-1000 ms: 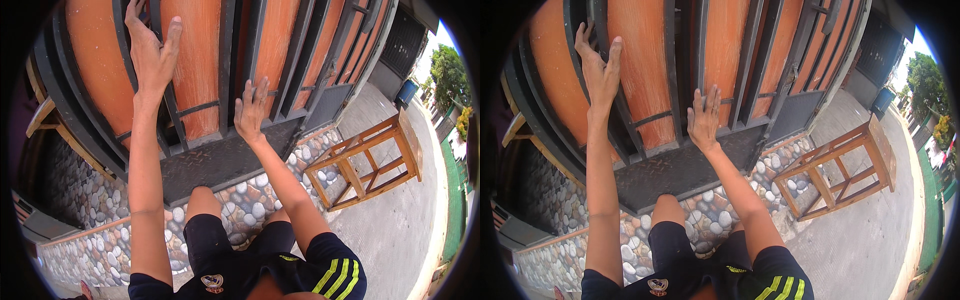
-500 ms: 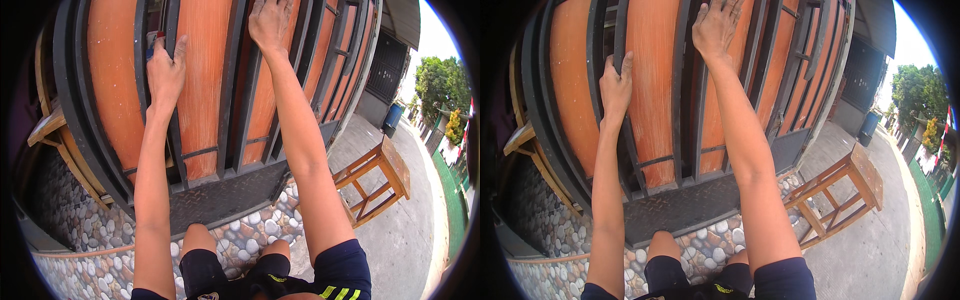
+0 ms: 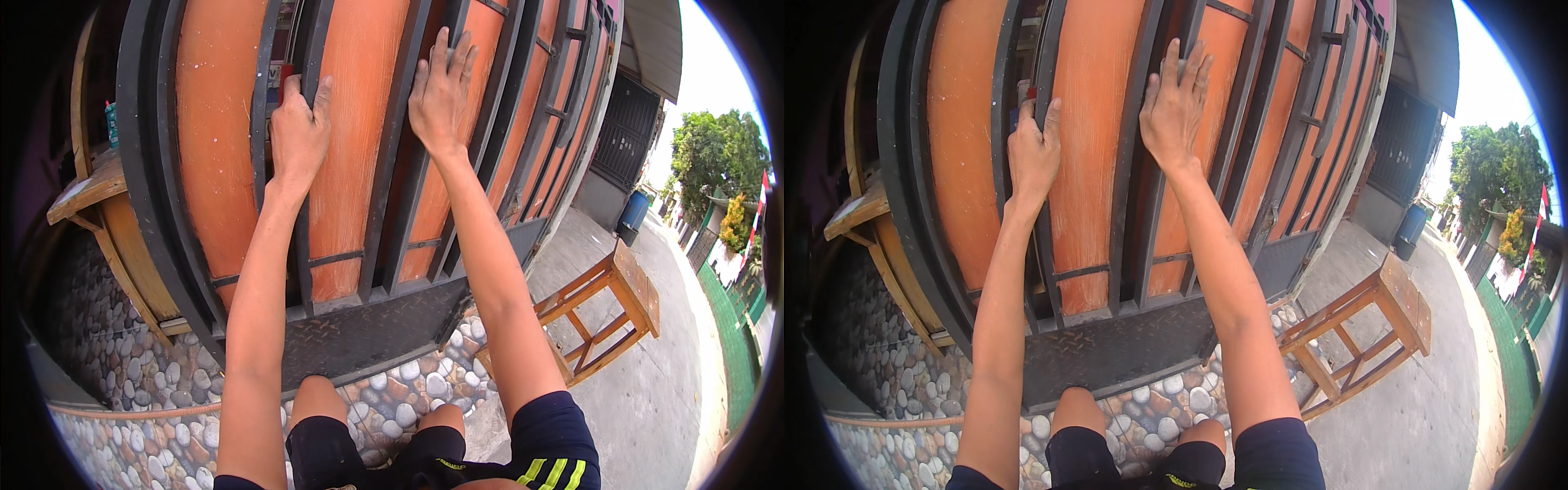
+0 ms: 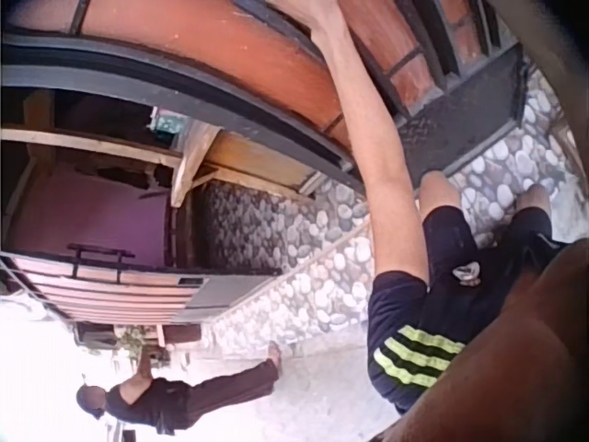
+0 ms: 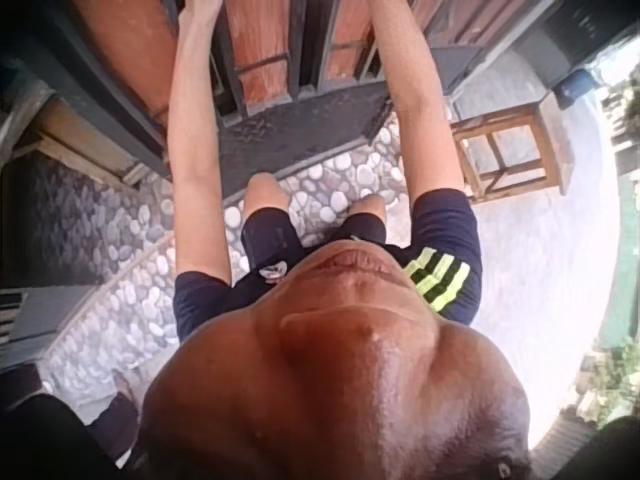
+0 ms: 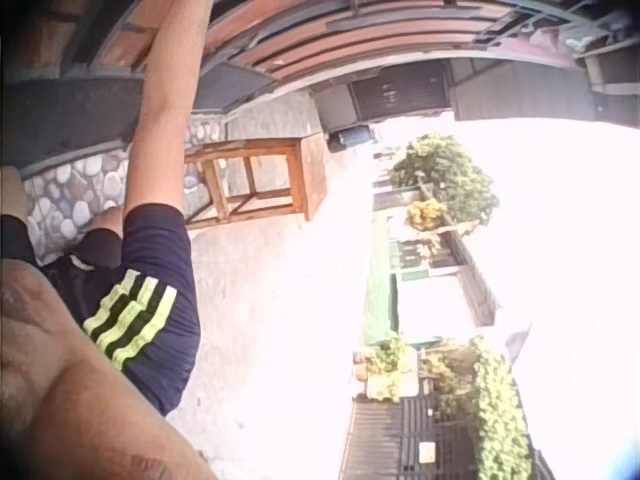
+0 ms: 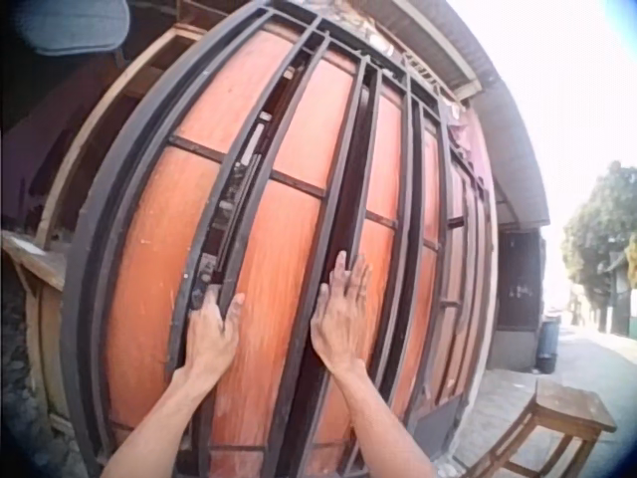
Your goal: The person sands the wooden slats of a metal-framed gate by hand using a piece of sandpaper, moving it back and forth along the vertical slats.
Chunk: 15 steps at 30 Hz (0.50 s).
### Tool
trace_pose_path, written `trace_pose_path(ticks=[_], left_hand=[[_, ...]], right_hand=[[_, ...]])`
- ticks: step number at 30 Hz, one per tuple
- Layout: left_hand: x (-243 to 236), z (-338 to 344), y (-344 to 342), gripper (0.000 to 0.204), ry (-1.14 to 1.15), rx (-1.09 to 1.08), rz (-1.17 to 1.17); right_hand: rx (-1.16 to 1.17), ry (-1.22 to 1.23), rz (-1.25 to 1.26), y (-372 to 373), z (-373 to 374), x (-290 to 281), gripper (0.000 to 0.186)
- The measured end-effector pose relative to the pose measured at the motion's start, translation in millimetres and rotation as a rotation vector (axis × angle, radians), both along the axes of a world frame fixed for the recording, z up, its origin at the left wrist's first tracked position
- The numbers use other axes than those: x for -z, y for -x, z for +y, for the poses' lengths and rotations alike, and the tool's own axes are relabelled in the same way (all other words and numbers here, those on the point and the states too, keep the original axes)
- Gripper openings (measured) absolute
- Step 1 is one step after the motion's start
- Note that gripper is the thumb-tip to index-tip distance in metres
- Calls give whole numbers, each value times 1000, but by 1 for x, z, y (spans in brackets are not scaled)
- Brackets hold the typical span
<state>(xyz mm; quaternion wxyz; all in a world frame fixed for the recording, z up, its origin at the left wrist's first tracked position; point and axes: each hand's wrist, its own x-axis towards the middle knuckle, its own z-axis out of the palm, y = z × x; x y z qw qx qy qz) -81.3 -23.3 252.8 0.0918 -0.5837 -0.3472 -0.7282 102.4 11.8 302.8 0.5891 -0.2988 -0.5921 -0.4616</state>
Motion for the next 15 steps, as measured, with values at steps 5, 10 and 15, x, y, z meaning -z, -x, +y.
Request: trace_pose_path(ticks=[5, 10, 15], left_hand=[[-3, 0, -4, 62, -10, 36, -9], [8, 1, 1, 70, -34, 40, 26], [3, 12, 0, 75, -32, -52, 43]], right_hand=[[28, -120, -14, -11, 3, -76, 53], [-125, 260, -17, -11, -5, 151, 60], [-82, 322, -57, -24, -11, 209, 61]])
